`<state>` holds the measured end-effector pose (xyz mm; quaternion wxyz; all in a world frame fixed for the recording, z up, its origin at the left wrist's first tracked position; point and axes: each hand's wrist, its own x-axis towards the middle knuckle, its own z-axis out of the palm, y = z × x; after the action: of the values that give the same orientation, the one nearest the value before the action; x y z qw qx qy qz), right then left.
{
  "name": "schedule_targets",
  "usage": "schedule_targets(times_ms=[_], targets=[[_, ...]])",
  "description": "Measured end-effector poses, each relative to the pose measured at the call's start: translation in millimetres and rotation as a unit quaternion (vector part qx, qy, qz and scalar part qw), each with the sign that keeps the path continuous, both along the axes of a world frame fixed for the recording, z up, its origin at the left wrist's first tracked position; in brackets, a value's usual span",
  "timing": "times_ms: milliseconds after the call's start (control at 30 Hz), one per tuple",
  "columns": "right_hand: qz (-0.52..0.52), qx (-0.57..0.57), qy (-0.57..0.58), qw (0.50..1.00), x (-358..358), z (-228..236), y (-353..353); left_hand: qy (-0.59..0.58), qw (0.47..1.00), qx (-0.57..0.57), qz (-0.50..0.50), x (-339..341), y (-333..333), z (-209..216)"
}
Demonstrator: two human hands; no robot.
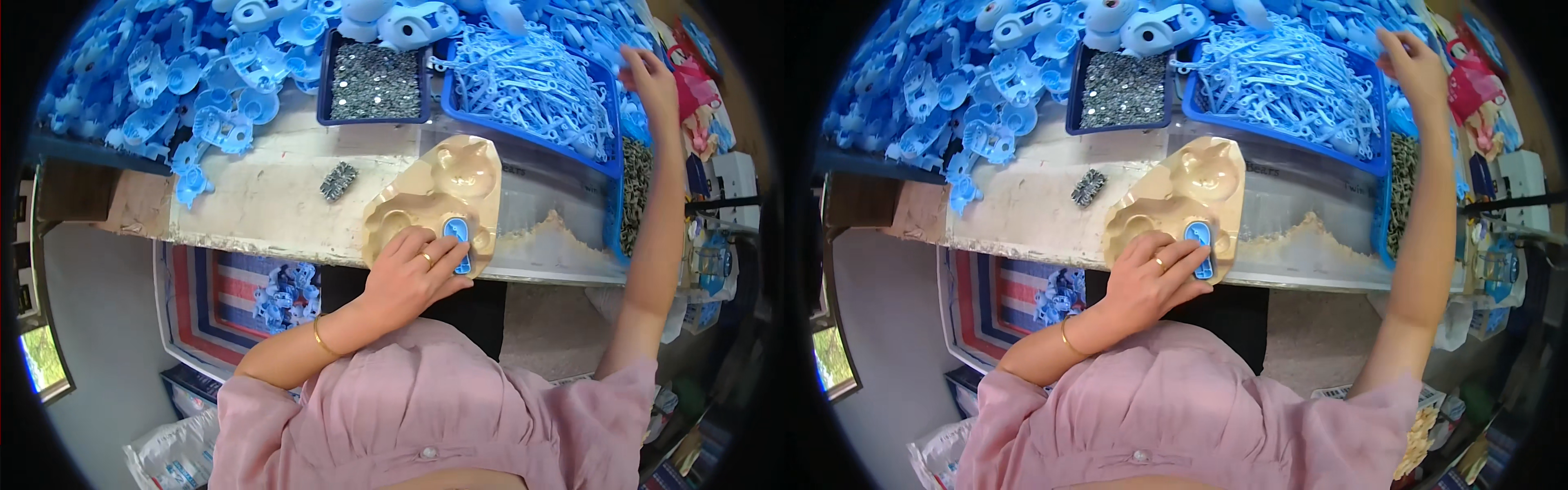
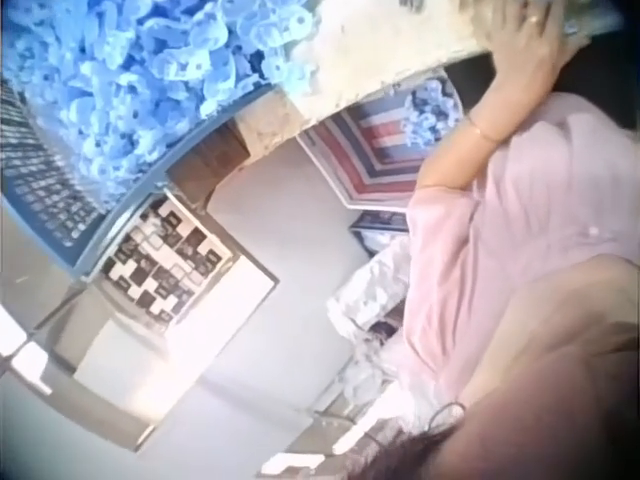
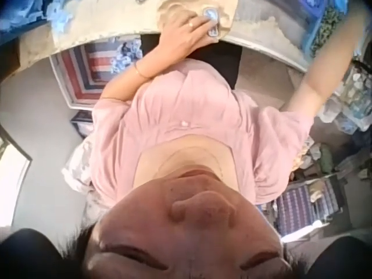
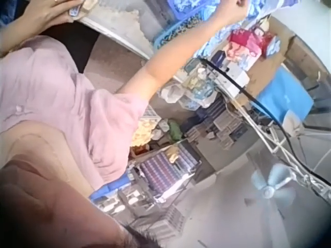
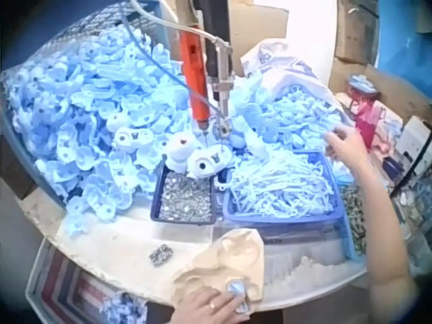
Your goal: Assembling blue bear-shaped plastic toys at a factory workbench using screws and power tools.
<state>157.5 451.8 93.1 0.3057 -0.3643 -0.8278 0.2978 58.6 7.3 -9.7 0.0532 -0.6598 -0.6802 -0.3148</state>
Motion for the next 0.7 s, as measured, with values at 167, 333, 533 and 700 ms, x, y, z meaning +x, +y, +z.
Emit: schedule_targets(times_ms=[167,333,533,700], targets=[[0.248,-0.217,-0.034,0.943,-14,7,-181,-0.021,0.997,0.05,-0.049,-10,-28,-8],[0.456,-0.088,-0.149,0.873,-33,-32,-267,-0.04,0.986,0.161,-0.015,-33,-51,2],[0.508,0.09,-0.193,0.834,-50,-55,-289,0.081,0.926,0.086,0.36,-137,-115,-17],[0.483,0.127,-0.181,0.847,-60,-60,-290,0.231,0.814,-0.029,0.532,-232,-189,-34]])
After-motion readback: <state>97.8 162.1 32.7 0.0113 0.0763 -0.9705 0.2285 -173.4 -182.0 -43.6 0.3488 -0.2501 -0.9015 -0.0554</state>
